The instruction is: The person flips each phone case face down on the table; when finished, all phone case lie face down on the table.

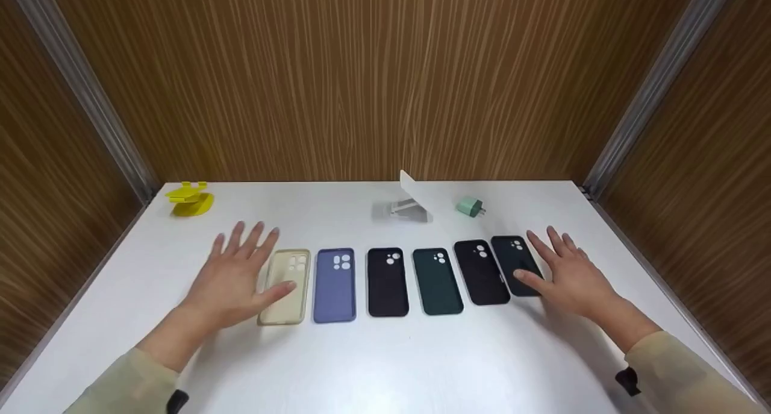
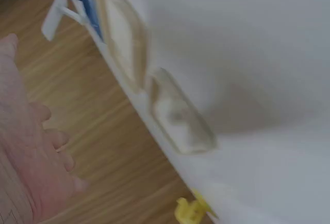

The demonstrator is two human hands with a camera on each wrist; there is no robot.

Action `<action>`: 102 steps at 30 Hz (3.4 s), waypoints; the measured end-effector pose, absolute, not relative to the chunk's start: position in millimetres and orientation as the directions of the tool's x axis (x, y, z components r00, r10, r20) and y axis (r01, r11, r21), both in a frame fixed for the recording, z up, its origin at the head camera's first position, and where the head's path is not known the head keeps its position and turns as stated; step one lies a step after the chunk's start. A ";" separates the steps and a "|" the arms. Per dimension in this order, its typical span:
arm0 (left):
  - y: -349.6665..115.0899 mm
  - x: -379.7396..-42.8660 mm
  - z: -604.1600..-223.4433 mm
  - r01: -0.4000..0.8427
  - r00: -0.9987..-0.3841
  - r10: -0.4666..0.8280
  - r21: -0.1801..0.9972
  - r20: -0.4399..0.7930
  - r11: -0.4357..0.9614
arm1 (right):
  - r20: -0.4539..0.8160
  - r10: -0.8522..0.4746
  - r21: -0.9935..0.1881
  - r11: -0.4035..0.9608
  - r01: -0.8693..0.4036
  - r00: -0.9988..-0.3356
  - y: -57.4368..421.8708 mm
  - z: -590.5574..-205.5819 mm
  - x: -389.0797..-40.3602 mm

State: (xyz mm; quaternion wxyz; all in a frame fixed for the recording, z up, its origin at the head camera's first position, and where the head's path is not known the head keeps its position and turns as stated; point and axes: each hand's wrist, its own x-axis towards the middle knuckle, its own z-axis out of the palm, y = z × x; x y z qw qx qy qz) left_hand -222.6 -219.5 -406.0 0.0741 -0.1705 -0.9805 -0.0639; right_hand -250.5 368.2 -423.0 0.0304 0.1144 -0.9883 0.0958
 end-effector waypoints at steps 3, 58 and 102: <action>-192.2 -227.0 -394.2 0.402 -0.905 0.380 0.095 0.193 0.910 | 0.094 -0.208 -0.242 0.944 -0.225 -0.974 370.7 -419.7 -250.7; 152.4 -281.3 -451.4 0.588 -0.776 0.626 0.454 0.080 0.670 | -0.248 -0.067 -0.711 0.690 0.134 -0.966 388.0 -445.2 -277.0; 170.6 -268.9 -461.4 0.543 -0.832 0.539 0.393 0.131 0.742 | -0.275 -0.151 -0.847 0.505 0.165 -0.950 412.7 -441.5 -266.4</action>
